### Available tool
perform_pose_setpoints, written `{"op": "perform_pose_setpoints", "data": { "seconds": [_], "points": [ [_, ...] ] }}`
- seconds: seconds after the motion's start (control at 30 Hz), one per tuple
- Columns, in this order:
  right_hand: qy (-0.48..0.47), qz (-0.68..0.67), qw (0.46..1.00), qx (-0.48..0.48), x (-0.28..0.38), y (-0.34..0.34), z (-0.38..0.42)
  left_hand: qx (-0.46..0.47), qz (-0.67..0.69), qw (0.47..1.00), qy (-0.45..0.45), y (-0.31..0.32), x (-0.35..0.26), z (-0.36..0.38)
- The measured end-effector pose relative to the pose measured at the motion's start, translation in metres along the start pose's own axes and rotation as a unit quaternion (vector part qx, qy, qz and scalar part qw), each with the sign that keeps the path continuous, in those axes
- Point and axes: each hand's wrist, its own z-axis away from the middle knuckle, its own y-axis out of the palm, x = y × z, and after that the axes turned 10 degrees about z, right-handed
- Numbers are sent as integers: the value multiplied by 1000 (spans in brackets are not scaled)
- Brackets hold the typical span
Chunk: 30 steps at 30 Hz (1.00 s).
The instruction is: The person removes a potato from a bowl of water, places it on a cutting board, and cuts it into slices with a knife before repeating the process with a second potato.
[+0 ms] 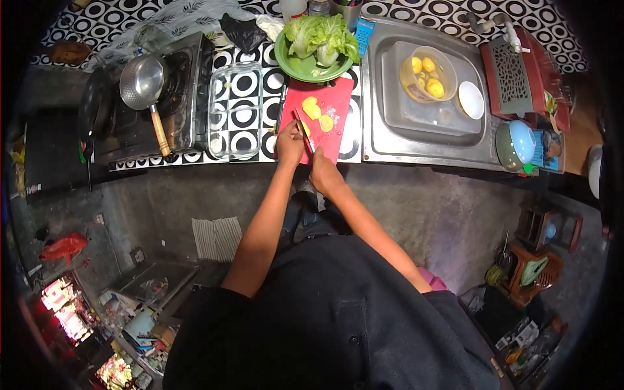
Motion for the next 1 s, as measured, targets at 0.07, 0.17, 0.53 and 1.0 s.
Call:
{"op": "perform_pose_setpoints", "data": {
  "seconds": [0.07, 0.17, 0.53, 1.0],
  "points": [
    [5, -1, 1000, 19, 4, -8, 2, -22, 14, 1000, -12, 0, -6, 3],
    [-7, -8, 1000, 28, 1, -8, -1, -15, 80, 997, -7, 0, 3, 0],
    [19, 22, 999, 25, 7, -6, -5, 10, 16, 1000, 14, -5, -10, -1],
    [54, 49, 997, 25, 14, -4, -10, 31, -128, 990, 42, -13, -45, 10]
  ]
}}
